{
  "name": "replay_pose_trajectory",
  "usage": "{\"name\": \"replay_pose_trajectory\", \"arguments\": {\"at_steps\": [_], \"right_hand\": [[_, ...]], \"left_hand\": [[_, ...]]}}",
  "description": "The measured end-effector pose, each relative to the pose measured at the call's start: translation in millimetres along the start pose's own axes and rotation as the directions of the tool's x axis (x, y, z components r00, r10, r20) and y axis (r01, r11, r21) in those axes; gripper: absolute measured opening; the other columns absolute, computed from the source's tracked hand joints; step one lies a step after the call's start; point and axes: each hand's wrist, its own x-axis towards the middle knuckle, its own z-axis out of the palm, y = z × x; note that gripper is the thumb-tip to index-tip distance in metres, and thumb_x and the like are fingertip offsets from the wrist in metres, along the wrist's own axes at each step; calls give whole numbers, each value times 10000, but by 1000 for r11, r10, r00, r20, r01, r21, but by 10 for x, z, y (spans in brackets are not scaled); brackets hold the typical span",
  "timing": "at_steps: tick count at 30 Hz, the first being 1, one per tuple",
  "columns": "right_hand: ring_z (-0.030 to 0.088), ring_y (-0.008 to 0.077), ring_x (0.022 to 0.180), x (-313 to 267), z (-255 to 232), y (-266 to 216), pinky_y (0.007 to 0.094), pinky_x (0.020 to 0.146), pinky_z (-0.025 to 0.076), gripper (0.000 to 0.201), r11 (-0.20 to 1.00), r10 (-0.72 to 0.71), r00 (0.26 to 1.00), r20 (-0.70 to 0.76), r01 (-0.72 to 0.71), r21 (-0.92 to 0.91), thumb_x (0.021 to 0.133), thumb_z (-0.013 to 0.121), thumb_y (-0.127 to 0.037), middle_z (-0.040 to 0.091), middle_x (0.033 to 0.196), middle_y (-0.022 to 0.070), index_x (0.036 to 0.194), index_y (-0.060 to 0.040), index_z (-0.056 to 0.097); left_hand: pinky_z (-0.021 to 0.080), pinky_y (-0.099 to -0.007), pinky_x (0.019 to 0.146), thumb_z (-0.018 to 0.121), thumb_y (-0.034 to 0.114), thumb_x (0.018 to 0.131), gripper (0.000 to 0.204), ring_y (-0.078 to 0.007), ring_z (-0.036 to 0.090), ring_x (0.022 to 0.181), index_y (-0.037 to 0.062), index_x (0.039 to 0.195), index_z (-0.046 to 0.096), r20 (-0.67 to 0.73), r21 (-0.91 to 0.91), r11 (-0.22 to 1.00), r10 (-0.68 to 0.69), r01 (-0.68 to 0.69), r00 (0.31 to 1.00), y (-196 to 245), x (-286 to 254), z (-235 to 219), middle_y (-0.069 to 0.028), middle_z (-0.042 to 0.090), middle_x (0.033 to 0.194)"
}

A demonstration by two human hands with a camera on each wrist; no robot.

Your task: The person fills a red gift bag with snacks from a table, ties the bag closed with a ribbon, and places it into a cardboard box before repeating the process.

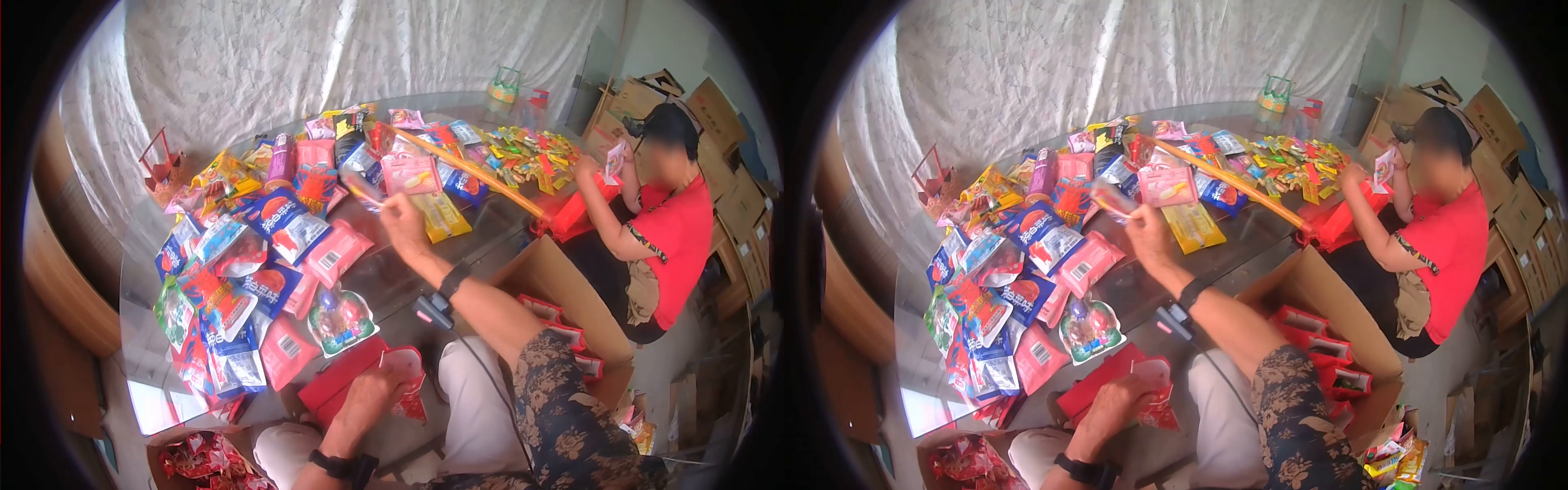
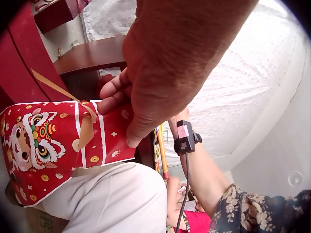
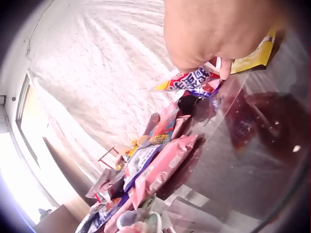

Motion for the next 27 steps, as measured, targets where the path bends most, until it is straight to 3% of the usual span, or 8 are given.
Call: {"name": "replay_pose_trajectory", "arguments": {"at_steps": [2,4,7,12,14,18,20,27], "right_hand": [[640,264,789,-42,187,-175,362,715,502,79,977,-24,992,123,-3,212,829,629,-61,648,835,124,884,-40,578],[627,203,927,-70,403,-189,329,805,500,135,925,-303,917,260,217,313,852,606,-30,651,1017,99,984,-7,586],[627,212,983,-159,375,-401,319,831,508,209,924,-351,865,359,258,283,833,613,7,637,1080,103,1041,-2,593],[605,269,1047,104,137,158,347,862,498,285,959,-280,904,324,249,136,825,580,25,623,1105,120,1105,-24,589],[578,349,1080,239,-157,295,390,927,463,331,973,-189,940,283,217,-72,808,610,-13,612,1115,158,1137,-20,571],[531,362,1151,529,-583,881,410,982,425,424,932,-67,982,178,125,-341,806,643,-98,569,1188,201,1204,-2,529],[521,364,1164,644,-758,1006,417,989,418,449,910,42,988,147,23,-415,807,651,-125,558,1212,207,1217,7,520],[518,359,1169,848,-758,1288,437,965,430,455,860,68,994,91,-12,-510,826,612,-199,549,1249,190,1245,-43,529]], "left_hand": [[526,-417,744,679,143,803,297,-338,636,886,173,1098,661,15,4,1000,-8,8,1000,17,44,11,-126,662,972],[527,-417,742,677,148,806,295,-336,638,881,173,1099,662,36,13,1000,-20,20,999,36,80,21,-125,663,967],[529,-422,730,670,156,814,282,-334,642,863,175,1096,664,37,-1,1000,-20,20,999,28,94,36,-126,663,953],[533,-426,712,659,167,831,251,-341,641,842,177,1082,666,0,-20,1000,10,-10,1000,35,118,29,-128,660,927],[533,-427,710,660,171,833,245,-342,640,840,175,1078,666,-7,-29,999,24,-24,1000,41,128,9,-128,658,925],[534,-428,712,663,171,834,243,-341,640,848,172,1077,663,-10,-39,999,20,-20,1000,35,127,-3,-124,654,951],[534,-428,715,664,167,834,241,-340,640,859,172,1076,661,-1,-43,999,12,-12,1000,0,128,11,-118,654,970],[541,-420,716,674,156,829,239,-332,645,871,178,1068,662,20,-42,999,-16,17,1000,-55,157,0,-100,656,991]]}}
